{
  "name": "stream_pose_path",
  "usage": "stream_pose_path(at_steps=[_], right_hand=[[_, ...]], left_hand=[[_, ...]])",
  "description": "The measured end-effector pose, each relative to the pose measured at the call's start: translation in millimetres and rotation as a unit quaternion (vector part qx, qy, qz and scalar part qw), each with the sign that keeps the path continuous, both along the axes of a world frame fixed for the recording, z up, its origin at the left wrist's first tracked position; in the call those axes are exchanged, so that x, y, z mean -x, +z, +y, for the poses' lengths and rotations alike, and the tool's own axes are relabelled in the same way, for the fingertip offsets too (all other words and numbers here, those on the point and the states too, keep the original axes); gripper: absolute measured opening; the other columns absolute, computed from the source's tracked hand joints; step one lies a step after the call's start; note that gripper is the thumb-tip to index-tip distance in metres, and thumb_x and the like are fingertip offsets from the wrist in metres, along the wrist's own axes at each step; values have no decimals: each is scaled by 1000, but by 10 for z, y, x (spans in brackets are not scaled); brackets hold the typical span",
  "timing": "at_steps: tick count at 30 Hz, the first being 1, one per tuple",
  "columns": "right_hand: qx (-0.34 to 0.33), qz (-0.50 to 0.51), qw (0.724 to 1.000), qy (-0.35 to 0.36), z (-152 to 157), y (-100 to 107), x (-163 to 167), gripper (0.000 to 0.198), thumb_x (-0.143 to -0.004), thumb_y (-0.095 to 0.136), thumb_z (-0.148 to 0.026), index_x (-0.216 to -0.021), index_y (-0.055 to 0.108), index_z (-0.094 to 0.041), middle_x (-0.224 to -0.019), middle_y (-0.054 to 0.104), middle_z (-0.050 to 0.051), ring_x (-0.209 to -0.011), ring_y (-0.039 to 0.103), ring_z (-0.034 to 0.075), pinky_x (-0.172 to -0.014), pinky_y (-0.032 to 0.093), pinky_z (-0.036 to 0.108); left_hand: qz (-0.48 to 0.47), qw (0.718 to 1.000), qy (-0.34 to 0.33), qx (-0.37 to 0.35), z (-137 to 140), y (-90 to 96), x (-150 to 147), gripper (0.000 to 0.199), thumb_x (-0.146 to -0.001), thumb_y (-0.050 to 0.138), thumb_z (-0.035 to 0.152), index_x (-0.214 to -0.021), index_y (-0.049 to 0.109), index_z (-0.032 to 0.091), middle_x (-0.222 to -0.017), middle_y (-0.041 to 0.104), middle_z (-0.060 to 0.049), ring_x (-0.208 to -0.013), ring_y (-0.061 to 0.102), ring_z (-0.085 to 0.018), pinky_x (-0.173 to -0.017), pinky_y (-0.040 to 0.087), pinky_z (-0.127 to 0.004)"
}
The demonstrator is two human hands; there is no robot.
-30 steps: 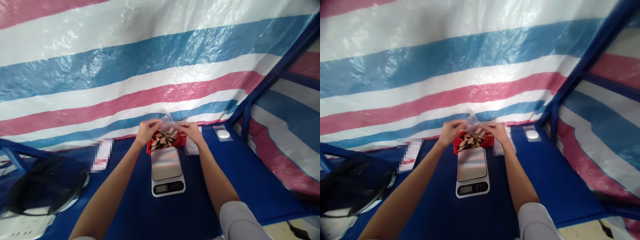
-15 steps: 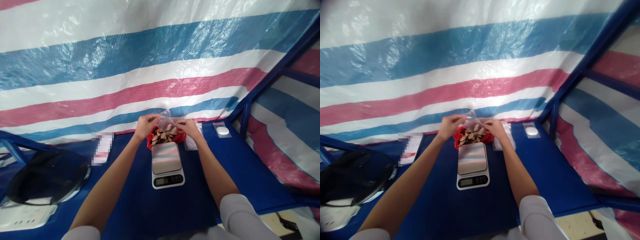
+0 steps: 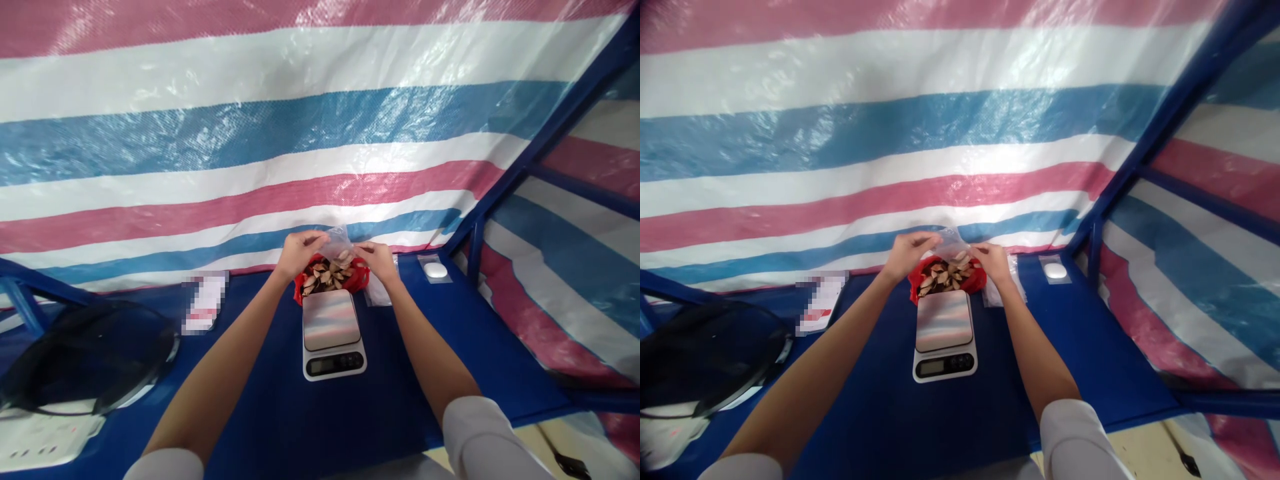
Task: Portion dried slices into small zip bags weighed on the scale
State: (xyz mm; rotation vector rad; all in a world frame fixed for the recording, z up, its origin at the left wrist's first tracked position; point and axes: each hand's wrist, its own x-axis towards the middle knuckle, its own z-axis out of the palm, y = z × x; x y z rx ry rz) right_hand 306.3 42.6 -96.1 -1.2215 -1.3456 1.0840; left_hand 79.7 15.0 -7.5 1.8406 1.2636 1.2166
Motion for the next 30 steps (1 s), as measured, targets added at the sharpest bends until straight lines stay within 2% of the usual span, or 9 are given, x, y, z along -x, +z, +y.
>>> stream_pose_path(at_steps=[4, 8, 14, 17, 22, 30], right_hand=[[0, -39, 999, 38, -32, -22, 52, 35, -78, 73, -48, -93, 81, -18, -91, 81, 4, -81, 76, 24, -69, 66, 34], [-28, -99, 994, 41, -49, -25, 121, 25, -83, 69, -42, -87, 81, -21, -87, 80, 2, -79, 76, 24, -68, 65, 32], [-96, -204, 974, 35, -15, 74, 209, 16, -86, 67, -31, -82, 82, -25, -90, 81, 2, -84, 75, 24, -82, 60, 33], [-107, -215, 970, 32, 5, 125, 202, 16, -86, 68, -35, -84, 82, -26, -93, 81, 1, -86, 75, 24, -85, 58, 34], [-77, -154, 984, 39, -3, 171, 202, 23, -86, 65, -39, -94, 82, -26, -86, 81, -1, -79, 74, 22, -75, 59, 31], [-71, -145, 981, 103, -84, 165, 433, 28, -88, 62, -45, -89, 82, -24, -69, 75, 0, -54, 65, 16, -57, 53, 27]], left_hand=[[1, 1000, -2, -1, -4, -52, 50, 26, -83, 69, 43, -88, 81, 20, -98, 81, -6, -95, 74, -25, -92, 56, -35], [-5, 1000, 11, 13, -5, -100, 119, 31, -81, 69, 47, -89, 81, 19, -93, 81, -7, -90, 74, -25, -88, 57, -36], [-18, 999, 27, 14, 11, -84, 234, 35, -78, 73, 52, -87, 80, 19, -80, 79, -6, -77, 72, -23, -78, 58, -34], [-32, 999, 35, 20, 15, -71, 291, 37, -77, 74, 54, -85, 80, 18, -75, 78, -6, -72, 70, -21, -75, 57, -32], [-62, 996, 51, 28, 4, -78, 400, 40, -75, 76, 54, -88, 80, 16, -76, 77, -7, -72, 70, -20, -76, 57, -32], [-47, 996, 75, 13, -40, -42, 593, 37, -75, 76, 52, -84, 79, 17, -75, 77, -6, -72, 70, -21, -74, 57, -32]])
